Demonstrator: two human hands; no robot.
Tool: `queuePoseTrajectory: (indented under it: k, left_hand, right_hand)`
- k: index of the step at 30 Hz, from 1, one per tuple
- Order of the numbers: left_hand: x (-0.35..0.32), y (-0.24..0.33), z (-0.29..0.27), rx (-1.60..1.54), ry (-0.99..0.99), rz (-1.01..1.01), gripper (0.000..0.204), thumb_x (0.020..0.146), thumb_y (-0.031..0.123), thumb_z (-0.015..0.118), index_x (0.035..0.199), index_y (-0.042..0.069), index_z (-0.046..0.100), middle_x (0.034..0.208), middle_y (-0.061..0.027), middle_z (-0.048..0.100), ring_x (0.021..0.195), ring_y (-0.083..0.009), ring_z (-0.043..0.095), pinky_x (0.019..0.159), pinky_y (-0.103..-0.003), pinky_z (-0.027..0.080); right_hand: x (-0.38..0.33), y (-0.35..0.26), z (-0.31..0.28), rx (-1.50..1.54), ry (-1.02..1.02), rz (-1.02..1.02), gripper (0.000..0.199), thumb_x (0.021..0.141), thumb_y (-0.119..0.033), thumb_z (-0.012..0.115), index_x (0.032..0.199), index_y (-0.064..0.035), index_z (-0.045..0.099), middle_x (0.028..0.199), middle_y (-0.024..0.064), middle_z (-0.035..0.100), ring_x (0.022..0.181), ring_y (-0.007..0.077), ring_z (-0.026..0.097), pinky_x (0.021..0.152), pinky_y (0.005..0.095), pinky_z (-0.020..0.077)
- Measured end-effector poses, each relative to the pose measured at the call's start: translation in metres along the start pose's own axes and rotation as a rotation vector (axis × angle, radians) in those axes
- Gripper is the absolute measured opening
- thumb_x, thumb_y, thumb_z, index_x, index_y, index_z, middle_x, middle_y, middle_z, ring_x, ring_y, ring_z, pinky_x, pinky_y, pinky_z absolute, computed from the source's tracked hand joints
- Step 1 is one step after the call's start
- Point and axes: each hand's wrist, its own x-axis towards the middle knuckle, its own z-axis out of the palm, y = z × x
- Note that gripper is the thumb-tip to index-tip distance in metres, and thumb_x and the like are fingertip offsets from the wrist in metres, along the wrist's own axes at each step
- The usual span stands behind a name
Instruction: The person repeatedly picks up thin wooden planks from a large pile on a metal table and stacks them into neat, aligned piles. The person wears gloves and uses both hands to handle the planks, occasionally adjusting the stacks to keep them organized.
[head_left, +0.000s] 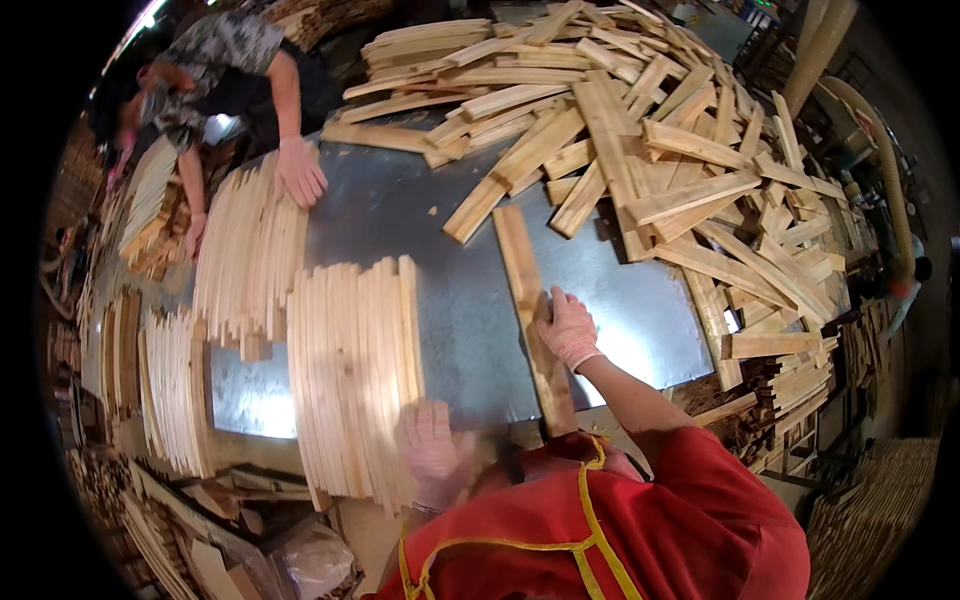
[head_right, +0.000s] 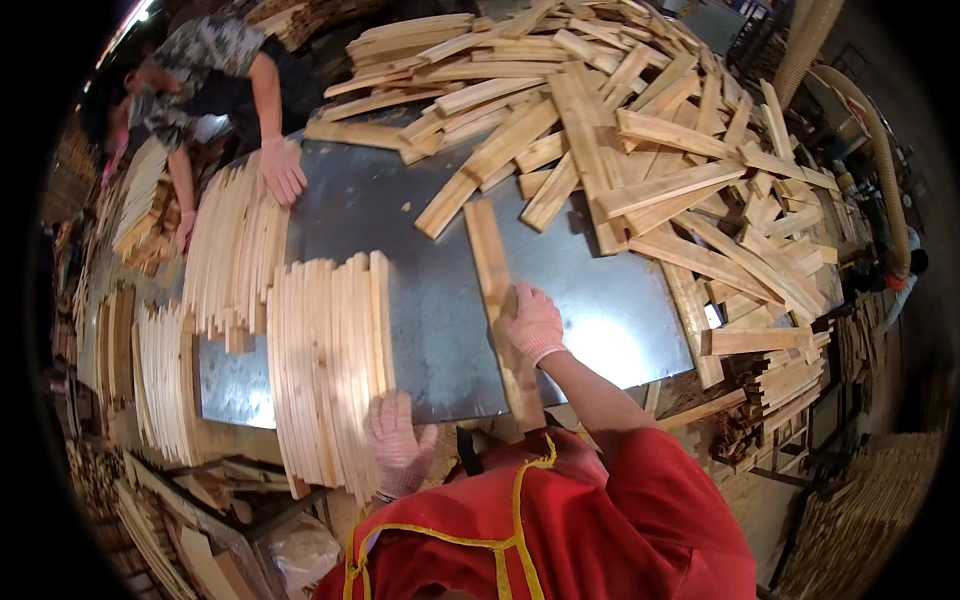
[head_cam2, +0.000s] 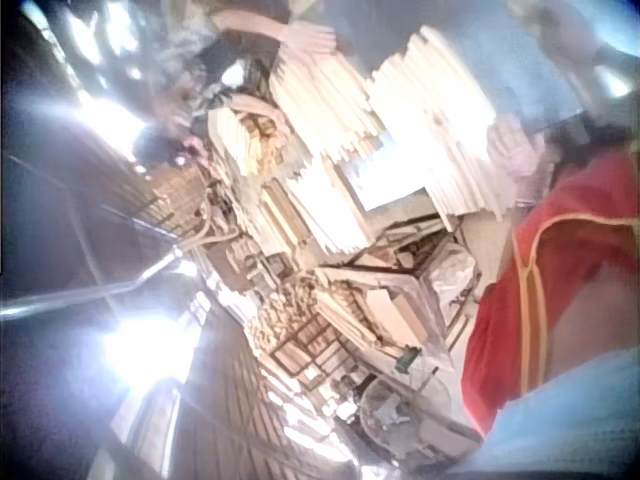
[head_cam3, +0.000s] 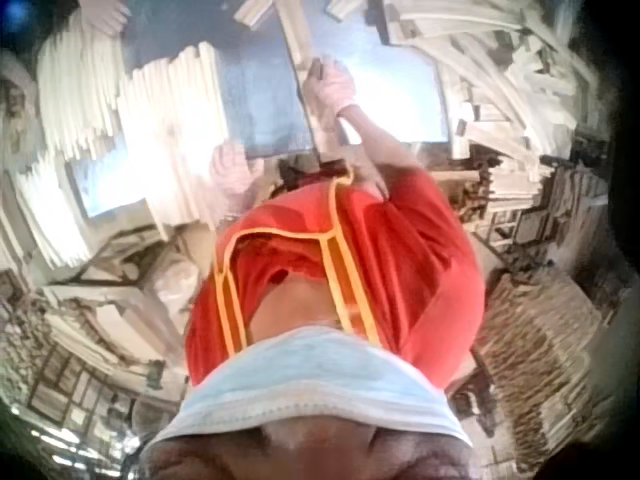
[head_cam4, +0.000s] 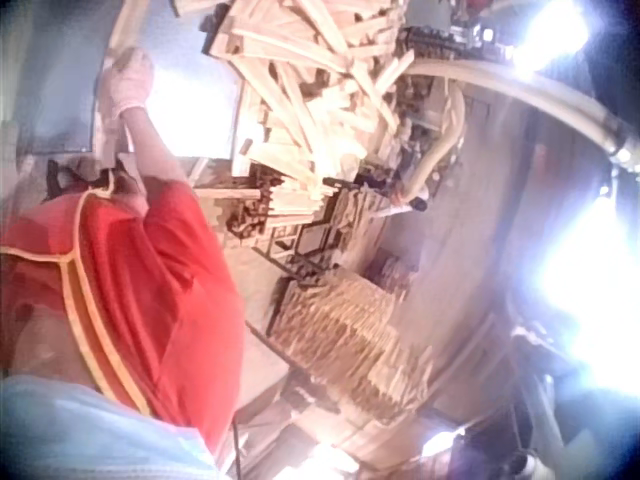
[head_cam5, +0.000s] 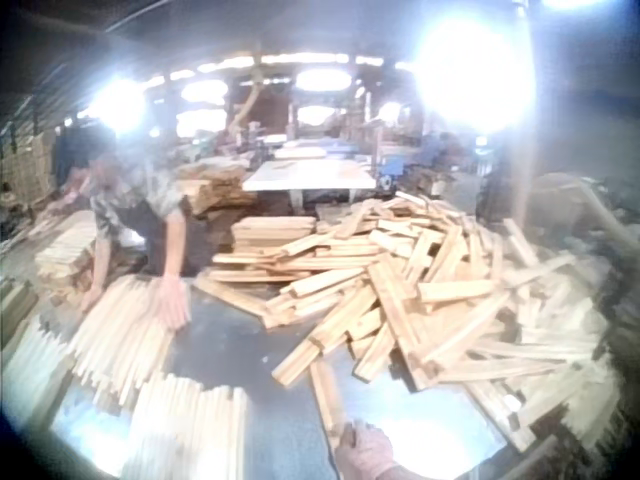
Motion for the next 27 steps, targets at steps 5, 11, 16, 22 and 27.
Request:
queuePoseTrajectory:
  k: [5, 11, 16, 22, 27]
  left_hand:
    - [0.049, 0.075, 0.027, -0.042, -0.267, 0.09, 0.085, 0.08, 0.044, 0.079, 0.151, 0.007, 0.05, 0.153, -0.015, 0.049, 0.144, -0.0377, 0.042, 0.118, -0.054, 0.033]
    - [0.084, 0.119, 0.058, 0.004, -0.162, 0.287, 0.1, 0.062, 0.056, 0.086, 0.144, 0.009, 0.053, 0.144, -0.0116, 0.052, 0.138, -0.0342, 0.047, 0.114, -0.052, 0.037]
    - [0.123, 0.155, 0.048, -0.118, -0.252, 0.294, 0.082, 0.067, 0.038, 0.086, 0.136, 0.006, 0.056, 0.133, -0.0129, 0.053, 0.126, -0.0354, 0.05, 0.106, -0.051, 0.042]
    - [0.07, 0.094, 0.074, -0.187, -0.223, -0.193, 0.087, 0.073, 0.033, 0.081, 0.148, 0.004, 0.049, 0.148, -0.0238, 0.05, 0.126, -0.0465, 0.054, 0.103, -0.052, 0.048]
    - [0.059, 0.035, 0.018, -1.179, -0.563, -0.518, 0.071, 0.088, 0.008, 0.063, 0.156, 0.002, 0.045, 0.142, -0.0186, 0.06, 0.126, -0.0286, 0.06, 0.106, -0.04, 0.05]
  right_hand:
    - [0.007, 0.055, -0.018, 0.576, -0.235, -0.036, 0.048, 0.094, -0.037, 0.07, 0.126, -0.0026, 0.061, 0.121, 0.023, 0.069, 0.128, 0.0407, 0.061, 0.108, 0.0444, 0.0493]
    - [0.104, 0.194, -0.122, 1.347, 0.709, 0.354, 0.03, 0.096, -0.036, 0.071, 0.094, -0.0081, 0.06, 0.075, -0.0015, 0.046, 0.062, 0.0107, 0.041, 0.058, 0.0319, 0.037]
    - [0.208, 0.252, -0.194, 1.519, 0.729, 0.617, 0.048, 0.093, -0.035, 0.075, 0.127, -0.003, 0.065, 0.122, 0.0142, 0.067, 0.102, 0.0305, 0.065, 0.089, 0.0451, 0.0542]
    - [0.155, 0.194, -0.148, 1.896, 0.241, 0.32, 0.052, 0.099, -0.025, 0.068, 0.143, -0.0017, 0.056, 0.137, 0.015, 0.066, 0.124, 0.0325, 0.063, 0.105, 0.048, 0.0544]
    - [-0.02, 0.113, -0.018, 1.897, -0.105, 0.4, 0.051, 0.09, -0.017, 0.078, 0.136, -0.0052, 0.058, 0.126, 0.0089, 0.067, 0.117, 0.0274, 0.064, 0.108, 0.0443, 0.0518]
